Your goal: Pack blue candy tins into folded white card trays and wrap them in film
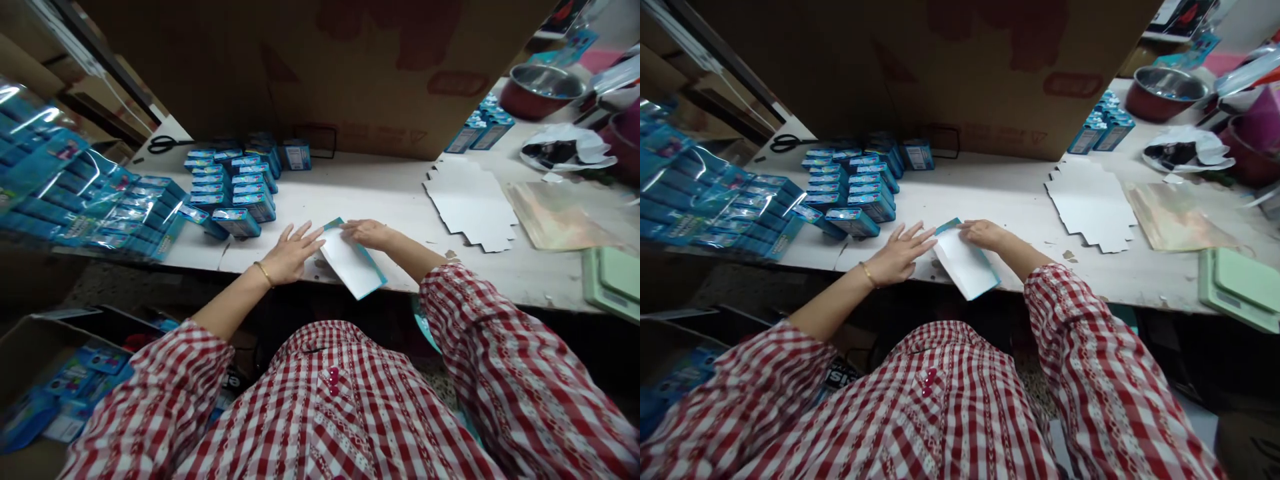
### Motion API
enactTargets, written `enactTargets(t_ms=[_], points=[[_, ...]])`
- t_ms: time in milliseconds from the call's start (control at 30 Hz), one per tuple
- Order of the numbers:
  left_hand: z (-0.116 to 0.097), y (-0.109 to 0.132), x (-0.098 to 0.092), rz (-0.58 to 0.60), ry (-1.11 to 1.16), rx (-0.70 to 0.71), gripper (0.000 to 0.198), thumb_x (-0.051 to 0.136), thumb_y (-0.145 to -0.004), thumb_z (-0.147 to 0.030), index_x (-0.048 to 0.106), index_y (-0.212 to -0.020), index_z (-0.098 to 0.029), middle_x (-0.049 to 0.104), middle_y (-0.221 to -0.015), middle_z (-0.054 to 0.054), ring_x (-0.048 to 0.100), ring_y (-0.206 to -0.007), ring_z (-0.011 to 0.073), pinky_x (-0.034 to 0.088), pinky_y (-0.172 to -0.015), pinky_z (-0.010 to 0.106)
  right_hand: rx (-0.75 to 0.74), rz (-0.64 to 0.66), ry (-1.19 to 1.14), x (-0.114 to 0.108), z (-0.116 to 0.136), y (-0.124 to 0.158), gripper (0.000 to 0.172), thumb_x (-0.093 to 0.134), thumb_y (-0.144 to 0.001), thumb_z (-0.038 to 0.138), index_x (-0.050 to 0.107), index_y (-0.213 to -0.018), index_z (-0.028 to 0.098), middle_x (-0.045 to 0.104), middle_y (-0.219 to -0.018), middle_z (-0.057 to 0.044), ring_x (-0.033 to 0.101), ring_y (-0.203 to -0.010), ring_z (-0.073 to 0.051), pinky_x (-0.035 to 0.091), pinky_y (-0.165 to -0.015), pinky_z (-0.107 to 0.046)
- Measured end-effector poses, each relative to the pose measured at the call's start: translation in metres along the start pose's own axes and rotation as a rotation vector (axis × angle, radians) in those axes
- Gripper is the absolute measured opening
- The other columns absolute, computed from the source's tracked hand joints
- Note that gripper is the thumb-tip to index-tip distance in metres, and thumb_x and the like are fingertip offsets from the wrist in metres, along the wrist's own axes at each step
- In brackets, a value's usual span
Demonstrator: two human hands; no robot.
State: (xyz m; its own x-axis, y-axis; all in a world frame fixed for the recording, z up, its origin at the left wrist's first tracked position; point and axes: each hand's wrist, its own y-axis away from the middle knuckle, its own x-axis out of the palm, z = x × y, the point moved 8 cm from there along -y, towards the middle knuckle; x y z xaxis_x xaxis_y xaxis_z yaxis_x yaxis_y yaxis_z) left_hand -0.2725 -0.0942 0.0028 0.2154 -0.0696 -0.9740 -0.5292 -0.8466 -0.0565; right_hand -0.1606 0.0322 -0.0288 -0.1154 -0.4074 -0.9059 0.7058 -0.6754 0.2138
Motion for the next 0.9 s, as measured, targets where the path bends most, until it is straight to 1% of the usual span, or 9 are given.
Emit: enactTargets(t_ms=[100, 200, 233, 333, 433, 533, 633, 767, 900], points=[[0.008, -0.021, 0.018, 0.028, -0.066, 0.035, 0.037, 0.05, -0.082, -0.02, 0.054, -0.119, -0.019, 0.054, -0.126, 0.011, 0.041, -0.124, 0.0261, 0.022, -0.106, 0.051, -0.227, -0.076, 0.078, -0.016, 0.025, 0.02, 0.035, 0.04, -0.082, 0.003, 0.063, -0.104, 0.016, 0.055, -0.127, -0.004, 0.042, -0.123, -0.012, 0.033, -0.103, -0.031], [0.009, -0.046, 0.033, -0.01, -0.055, -0.018, 0.025, 0.042, -0.088, -0.026, 0.064, -0.096, -0.018, 0.065, -0.097, 0.01, 0.056, -0.099, 0.0219, 0.039, -0.091, 0.039, -0.207, -0.412, 0.166, -0.028, 0.047, 0.076, 0.035, 0.038, -0.09, 0.016, 0.055, -0.121, 0.014, 0.055, -0.126, -0.01, 0.044, -0.119, -0.019, 0.036, -0.1, -0.035], [0.011, -0.053, 0.037, -0.016, -0.035, -0.063, 0.027, 0.04, -0.089, -0.027, 0.065, -0.091, -0.018, 0.065, -0.092, 0.009, 0.058, -0.093, 0.021, 0.043, -0.084, 0.036, -0.164, -0.495, 0.182, -0.024, 0.052, 0.095, 0.034, 0.04, -0.09, 0.023, 0.055, -0.12, 0.014, 0.059, -0.119, -0.011, 0.049, -0.111, -0.02, 0.04, -0.095, -0.035], [0.016, -0.066, 0.051, 0.087, 0.092, -0.2, 0.025, 0.043, -0.089, -0.032, 0.064, -0.086, -0.019, 0.065, -0.086, 0.006, 0.059, -0.081, 0.0187, 0.045, -0.07, 0.029, -0.067, -0.499, 0.256, 0.012, 0.057, 0.122, 0.039, 0.049, -0.087, 0.028, 0.053, -0.122, 0.011, 0.057, -0.119, -0.015, 0.05, -0.107, -0.024, 0.043, -0.092, -0.037], [0.013, -0.063, 0.055, 0.1, 0.103, -0.291, 0.023, 0.048, -0.087, -0.036, 0.062, -0.092, -0.019, 0.065, -0.085, 0.007, 0.059, -0.08, 0.0199, 0.044, -0.069, 0.029, 0.01, -0.466, 0.323, 0.043, 0.039, 0.113, 0.042, 0.048, -0.086, 0.02, 0.049, -0.125, 0.007, 0.052, -0.127, -0.018, 0.046, -0.114, -0.026, 0.041, -0.095, -0.039], [0.0, -0.047, 0.044, -0.137, -0.06, -0.301, 0.034, 0.053, -0.083, -0.039, 0.057, -0.106, -0.015, 0.062, -0.103, 0.015, 0.056, -0.095, 0.0266, 0.043, -0.079, 0.037, 0.012, -0.478, 0.348, 0.053, 0.02, 0.099, 0.04, 0.043, -0.088, 0.018, 0.05, -0.125, 0.007, 0.052, -0.127, -0.017, 0.046, -0.116, -0.025, 0.039, -0.097, -0.037], [-0.013, -0.029, 0.054, -0.195, -0.116, -0.253, 0.043, 0.059, -0.079, -0.035, 0.053, -0.115, -0.012, 0.058, -0.11, 0.018, 0.053, -0.101, 0.0298, 0.042, -0.082, 0.04, -0.01, -0.52, 0.372, 0.052, 0.016, 0.101, 0.043, 0.045, -0.088, 0.022, 0.046, -0.129, 0.009, 0.051, -0.129, -0.016, 0.042, -0.121, -0.026, 0.035, -0.1, -0.04], [-0.011, -0.021, 0.064, -0.231, -0.027, -0.211, 0.047, 0.058, -0.08, -0.026, 0.046, -0.124, -0.013, 0.055, -0.117, 0.018, 0.051, -0.109, 0.0285, 0.039, -0.09, 0.042, -0.012, -0.55, 0.357, 0.042, 0.018, 0.109, 0.049, 0.046, -0.087, 0.027, 0.041, -0.134, 0.012, 0.048, -0.132, -0.015, 0.037, -0.125, -0.026, 0.027, -0.104, -0.044], [0.0, -0.023, 0.055, -0.258, 0.17, -0.217, 0.033, 0.052, -0.084, -0.027, 0.05, -0.114, -0.014, 0.061, -0.102, 0.012, 0.056, -0.097, 0.0235, 0.044, -0.082, 0.037, 0.055, -0.475, 0.17, 0.027, 0.001, 0.102, 0.029, 0.047, -0.087, 0.026, 0.059, -0.112, 0.016, 0.064, -0.102, -0.011, 0.054, -0.1, -0.022, 0.032, -0.097, -0.039]])
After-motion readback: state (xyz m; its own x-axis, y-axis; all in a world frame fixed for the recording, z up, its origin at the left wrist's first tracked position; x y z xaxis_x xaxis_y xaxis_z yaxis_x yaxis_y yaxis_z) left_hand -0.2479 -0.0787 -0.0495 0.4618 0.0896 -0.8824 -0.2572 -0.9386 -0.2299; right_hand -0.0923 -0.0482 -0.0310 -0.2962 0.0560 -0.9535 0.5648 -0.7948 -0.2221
